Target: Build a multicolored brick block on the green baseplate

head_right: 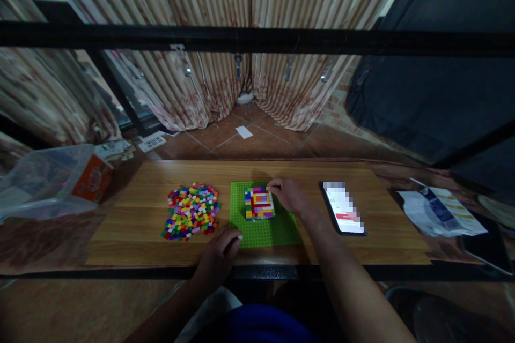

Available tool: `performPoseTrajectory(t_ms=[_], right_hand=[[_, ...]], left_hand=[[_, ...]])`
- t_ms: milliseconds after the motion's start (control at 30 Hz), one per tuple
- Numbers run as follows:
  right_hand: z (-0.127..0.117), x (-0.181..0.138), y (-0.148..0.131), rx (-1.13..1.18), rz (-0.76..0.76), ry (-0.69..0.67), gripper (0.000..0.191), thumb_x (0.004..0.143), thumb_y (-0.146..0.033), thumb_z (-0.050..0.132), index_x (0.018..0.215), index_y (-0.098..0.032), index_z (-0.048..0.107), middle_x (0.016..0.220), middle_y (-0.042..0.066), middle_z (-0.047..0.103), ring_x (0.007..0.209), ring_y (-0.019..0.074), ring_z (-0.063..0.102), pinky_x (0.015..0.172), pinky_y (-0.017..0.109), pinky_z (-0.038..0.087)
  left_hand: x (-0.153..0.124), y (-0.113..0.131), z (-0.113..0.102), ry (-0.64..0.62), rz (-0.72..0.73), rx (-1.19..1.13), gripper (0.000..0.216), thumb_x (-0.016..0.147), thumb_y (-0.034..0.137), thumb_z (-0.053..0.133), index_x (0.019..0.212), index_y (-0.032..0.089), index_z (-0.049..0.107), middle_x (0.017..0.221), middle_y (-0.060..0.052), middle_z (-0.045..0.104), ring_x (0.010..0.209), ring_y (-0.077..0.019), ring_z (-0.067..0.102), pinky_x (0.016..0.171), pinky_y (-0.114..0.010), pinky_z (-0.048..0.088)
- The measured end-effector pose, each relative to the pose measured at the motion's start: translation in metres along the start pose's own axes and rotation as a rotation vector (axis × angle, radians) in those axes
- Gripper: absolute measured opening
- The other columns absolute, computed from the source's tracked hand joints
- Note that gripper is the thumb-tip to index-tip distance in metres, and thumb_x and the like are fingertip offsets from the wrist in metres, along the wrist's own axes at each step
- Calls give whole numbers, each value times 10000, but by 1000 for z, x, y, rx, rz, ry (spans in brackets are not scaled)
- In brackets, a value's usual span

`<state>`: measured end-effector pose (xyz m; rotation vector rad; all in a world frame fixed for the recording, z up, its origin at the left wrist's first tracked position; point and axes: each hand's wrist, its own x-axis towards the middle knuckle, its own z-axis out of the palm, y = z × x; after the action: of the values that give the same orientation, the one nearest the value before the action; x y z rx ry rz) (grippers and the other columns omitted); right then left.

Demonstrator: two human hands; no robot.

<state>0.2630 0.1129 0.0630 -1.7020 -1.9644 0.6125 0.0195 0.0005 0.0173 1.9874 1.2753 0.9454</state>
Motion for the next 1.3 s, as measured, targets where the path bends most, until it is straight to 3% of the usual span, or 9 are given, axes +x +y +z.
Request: performPoseTrajectory(t_ms=[233, 567, 667, 800, 867, 933, 1133, 1300], right_hand=[[-7, 9, 4, 46, -39, -96, 195, 811, -238, 567, 784, -196, 755, 780, 27, 755, 707, 175, 658, 692, 286, 466], [4, 3, 10, 163, 10, -15, 181, 795, -256, 590, 806, -194, 759, 804, 39, 769, 734, 188, 691, 729, 310, 519], [7, -1, 12, 197, 27, 51, 163, 781, -274, 625, 840, -206, 761, 855, 43, 778, 786, 205, 714, 766, 329, 542], [13, -18, 11, 222, 75, 216, 295, 815, -322, 598, 1039, -185, 731, 999, 96, 768, 903, 251, 719, 840, 397, 551], [19, -33, 3, 231, 88, 307, 303, 855, -356, 551, 1029, -182, 728, 1057, 111, 752, 955, 259, 706, 880, 414, 538], [28, -52, -11, 279, 62, 400, 276, 867, -390, 570, 951, -191, 740, 984, 100, 758, 897, 248, 708, 830, 392, 552], [59, -96, -58, 353, -159, 235, 198, 923, -308, 561, 1003, -253, 735, 1000, 49, 732, 930, 191, 688, 829, 333, 547], [72, -103, -67, 290, -266, 102, 220, 944, -231, 532, 1066, -269, 712, 988, 44, 698, 914, 175, 658, 813, 321, 545]], left_hand=[[-1, 0, 0, -5, 17, -19, 204, 943, 207, 447, 953, 191, 651, 898, -71, 695, 837, -186, 662, 747, -310, 538], [0, -2, 3, 2, 31, 7, 203, 949, 198, 446, 941, 181, 649, 888, -74, 689, 841, -192, 656, 757, -317, 527], [0, -3, 5, 28, 14, -13, 185, 941, 199, 472, 943, 185, 656, 907, -78, 698, 872, -198, 660, 778, -317, 523], [0, -5, 5, 64, -4, -90, 186, 941, 204, 481, 952, 180, 665, 902, -78, 701, 861, -190, 660, 770, -303, 520], [0, -6, 4, 68, -13, -131, 192, 945, 211, 481, 962, 172, 669, 889, -79, 696, 846, -187, 657, 763, -298, 516], [1, -7, 4, 58, -34, -169, 201, 948, 227, 485, 974, 166, 674, 856, -74, 683, 819, -182, 653, 748, -293, 514], [2, -10, 7, 65, -95, -294, 216, 947, 262, 499, 1001, 167, 685, 876, -70, 667, 773, -163, 646, 726, -280, 520], [3, -11, 4, 41, -98, -352, 224, 946, 271, 494, 1013, 172, 684, 870, -58, 661, 791, -162, 633, 734, -273, 513]])
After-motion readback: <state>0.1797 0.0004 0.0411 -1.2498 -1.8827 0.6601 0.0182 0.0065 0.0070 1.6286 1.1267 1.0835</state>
